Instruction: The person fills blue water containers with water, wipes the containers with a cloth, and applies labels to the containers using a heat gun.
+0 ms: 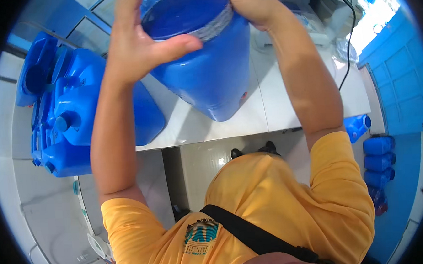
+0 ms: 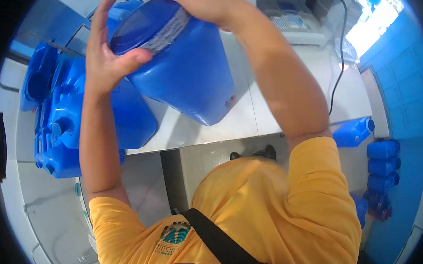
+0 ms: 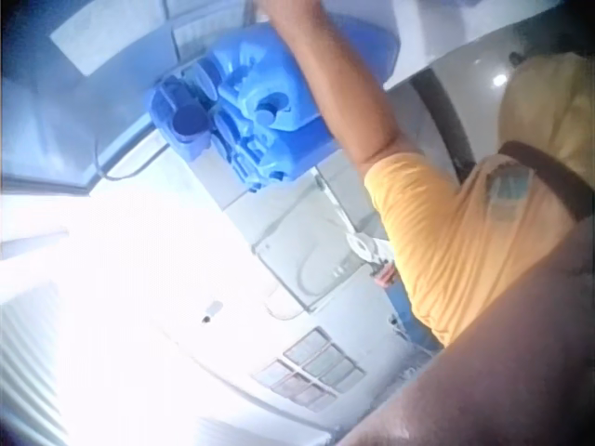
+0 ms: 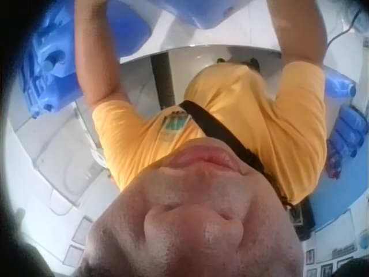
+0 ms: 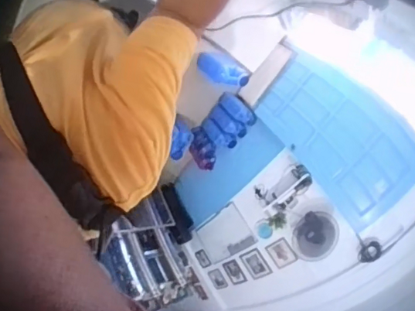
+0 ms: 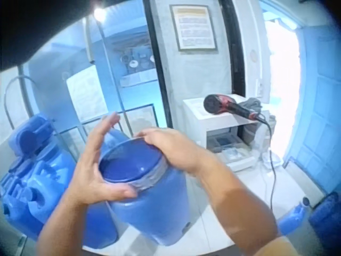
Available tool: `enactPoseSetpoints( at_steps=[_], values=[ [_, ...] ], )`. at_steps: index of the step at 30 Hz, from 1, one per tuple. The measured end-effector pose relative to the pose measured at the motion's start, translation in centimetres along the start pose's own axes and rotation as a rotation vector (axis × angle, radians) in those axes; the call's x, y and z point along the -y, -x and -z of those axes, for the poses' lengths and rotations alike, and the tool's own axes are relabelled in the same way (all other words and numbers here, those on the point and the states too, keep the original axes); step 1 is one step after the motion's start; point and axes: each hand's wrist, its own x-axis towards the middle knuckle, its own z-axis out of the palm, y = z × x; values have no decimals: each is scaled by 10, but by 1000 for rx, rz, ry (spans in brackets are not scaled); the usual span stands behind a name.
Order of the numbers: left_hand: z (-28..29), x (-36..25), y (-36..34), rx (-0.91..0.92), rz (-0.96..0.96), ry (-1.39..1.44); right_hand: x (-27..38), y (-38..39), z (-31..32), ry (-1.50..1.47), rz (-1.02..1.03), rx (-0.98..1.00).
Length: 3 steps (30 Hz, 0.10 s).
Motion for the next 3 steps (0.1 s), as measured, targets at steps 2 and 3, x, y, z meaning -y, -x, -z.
enactPoseSetpoints(
  at_steps=[2,3],
  values=[
    [1,12,2,36,-6,23,-17,10,-2,263,161,-139],
    [-12,12,-5,55,-25,59,-25,8,-2,542,338,-242]
  ],
)
